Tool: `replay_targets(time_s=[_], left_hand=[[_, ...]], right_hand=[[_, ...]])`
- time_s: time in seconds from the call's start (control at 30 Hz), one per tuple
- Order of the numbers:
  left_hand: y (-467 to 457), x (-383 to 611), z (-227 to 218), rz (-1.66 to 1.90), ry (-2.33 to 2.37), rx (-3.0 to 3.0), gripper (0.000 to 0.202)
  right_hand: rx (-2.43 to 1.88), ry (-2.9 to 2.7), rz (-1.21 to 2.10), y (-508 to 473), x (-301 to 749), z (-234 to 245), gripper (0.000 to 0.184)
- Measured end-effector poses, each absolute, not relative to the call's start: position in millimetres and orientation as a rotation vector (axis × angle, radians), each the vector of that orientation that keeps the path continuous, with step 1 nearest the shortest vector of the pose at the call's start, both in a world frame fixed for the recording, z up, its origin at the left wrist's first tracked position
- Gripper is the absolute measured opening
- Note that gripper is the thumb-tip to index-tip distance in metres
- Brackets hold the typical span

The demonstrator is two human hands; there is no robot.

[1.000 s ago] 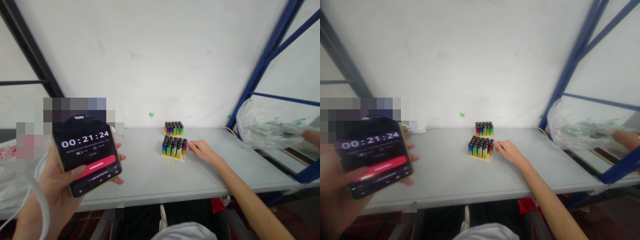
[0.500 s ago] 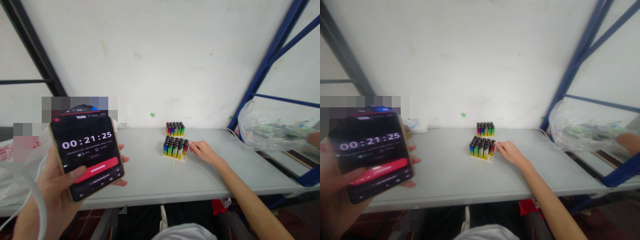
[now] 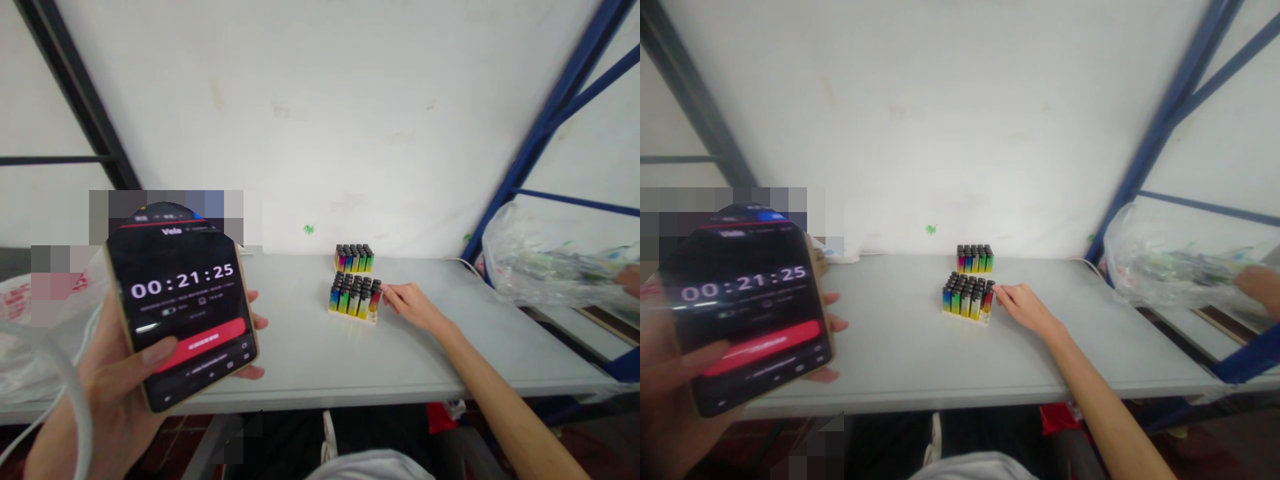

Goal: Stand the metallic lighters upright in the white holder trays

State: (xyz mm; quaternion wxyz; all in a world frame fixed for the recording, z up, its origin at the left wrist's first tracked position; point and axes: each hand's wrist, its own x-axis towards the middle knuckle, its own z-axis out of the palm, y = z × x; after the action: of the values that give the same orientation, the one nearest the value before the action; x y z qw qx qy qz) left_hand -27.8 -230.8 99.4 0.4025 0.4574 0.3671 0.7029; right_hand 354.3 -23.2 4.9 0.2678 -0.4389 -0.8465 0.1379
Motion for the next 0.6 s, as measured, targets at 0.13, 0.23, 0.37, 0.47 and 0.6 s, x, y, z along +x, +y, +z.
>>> replay_targets(time_s=[0.13, 0.23, 0.37, 0.47, 0.6], left_hand=[[-231.5, -26.3, 100.7, 1.783, 0.95, 1.159, 0.104], [-230.1, -26.6, 99.2, 1.782, 0.995, 1.146, 0.1], [-226.3, -25.7, 97.7, 1.796, 1.053, 1.1, 0.093], [-224.6, -24.5, 99.2, 1.824, 1.099, 1.082, 0.089], [-223.9, -23.2, 104.4, 1.839, 1.144, 1.077, 0.088]], right_hand=[[-1.179, -2.287, 0.373, -23.6, 353.9, 5.1, 0.064], [-1.185, -2.283, 0.378, -23.5, 353.5, 5.3, 0.064], [-1.188, -2.279, 0.375, -23.4, 353.1, 4.9, 0.063], [-1.184, -2.283, 0.37, -24.0, 352.9, 4.9, 0.063], [-1.185, -2.276, 0.368, -24.1, 352.7, 4.7, 0.064]])
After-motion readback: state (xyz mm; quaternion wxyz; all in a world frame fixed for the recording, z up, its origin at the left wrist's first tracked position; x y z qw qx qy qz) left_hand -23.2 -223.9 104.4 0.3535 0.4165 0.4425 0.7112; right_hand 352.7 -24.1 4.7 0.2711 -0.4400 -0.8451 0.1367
